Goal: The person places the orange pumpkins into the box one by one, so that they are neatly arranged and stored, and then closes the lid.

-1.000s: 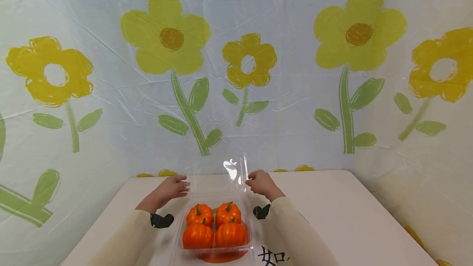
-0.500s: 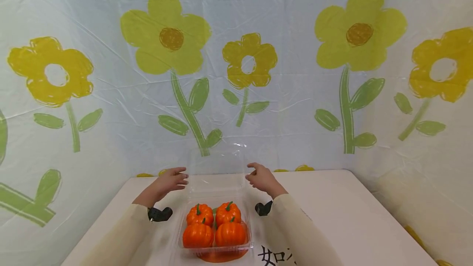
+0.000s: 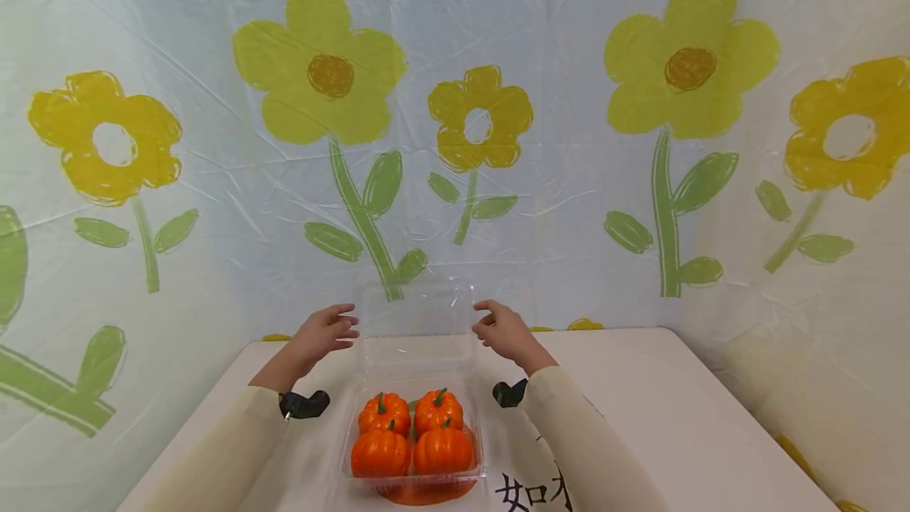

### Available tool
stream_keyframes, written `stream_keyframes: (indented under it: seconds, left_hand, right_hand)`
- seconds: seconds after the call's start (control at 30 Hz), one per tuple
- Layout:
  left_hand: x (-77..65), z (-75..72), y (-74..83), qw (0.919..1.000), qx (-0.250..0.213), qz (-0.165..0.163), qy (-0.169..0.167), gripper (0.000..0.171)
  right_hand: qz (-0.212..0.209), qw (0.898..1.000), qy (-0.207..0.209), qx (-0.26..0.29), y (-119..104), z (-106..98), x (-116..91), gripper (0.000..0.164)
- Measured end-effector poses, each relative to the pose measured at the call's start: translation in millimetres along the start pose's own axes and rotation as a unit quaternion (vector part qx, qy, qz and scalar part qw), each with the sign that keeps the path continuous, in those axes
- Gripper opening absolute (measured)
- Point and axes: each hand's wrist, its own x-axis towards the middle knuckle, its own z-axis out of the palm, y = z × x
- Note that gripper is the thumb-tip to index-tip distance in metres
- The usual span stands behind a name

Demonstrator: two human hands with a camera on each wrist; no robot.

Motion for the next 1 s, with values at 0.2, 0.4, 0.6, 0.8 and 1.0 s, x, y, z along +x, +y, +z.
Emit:
stream_keyframes:
  seconds: [0.2,0.4,0.6,0.8,1.0]
  left_hand:
    - [-2.7,0.3,6.4,0.9991,-0.005,0.021,0.037,0.046]
    - [-0.3,0.5,7.5,0.9970,-0.013,0.035,0.068,0.038]
    - [-1.2,2.4,9.6,0.9958,-0.022,0.039,0.080,0.034]
    - [-1.0,5.7,11.0,0.9947,-0.024,0.045,0.089,0.024]
    - [-0.4,7.5,12.2,0.9935,-0.007,0.059,0.097,0.020]
  right_hand:
    - [-0.013,1.000,0.017,0.013,-10,-5,-2,0.037]
    - [-0.038,0.998,0.052,0.001,-17,-7,-3,0.028]
    - [-0.045,0.996,0.072,-0.003,-18,-7,-2,0.027]
    - [-0.049,0.995,0.091,-0.002,-18,-7,-3,0.023]
    - [-0.059,0.993,0.106,-0.006,-19,-8,-4,0.018]
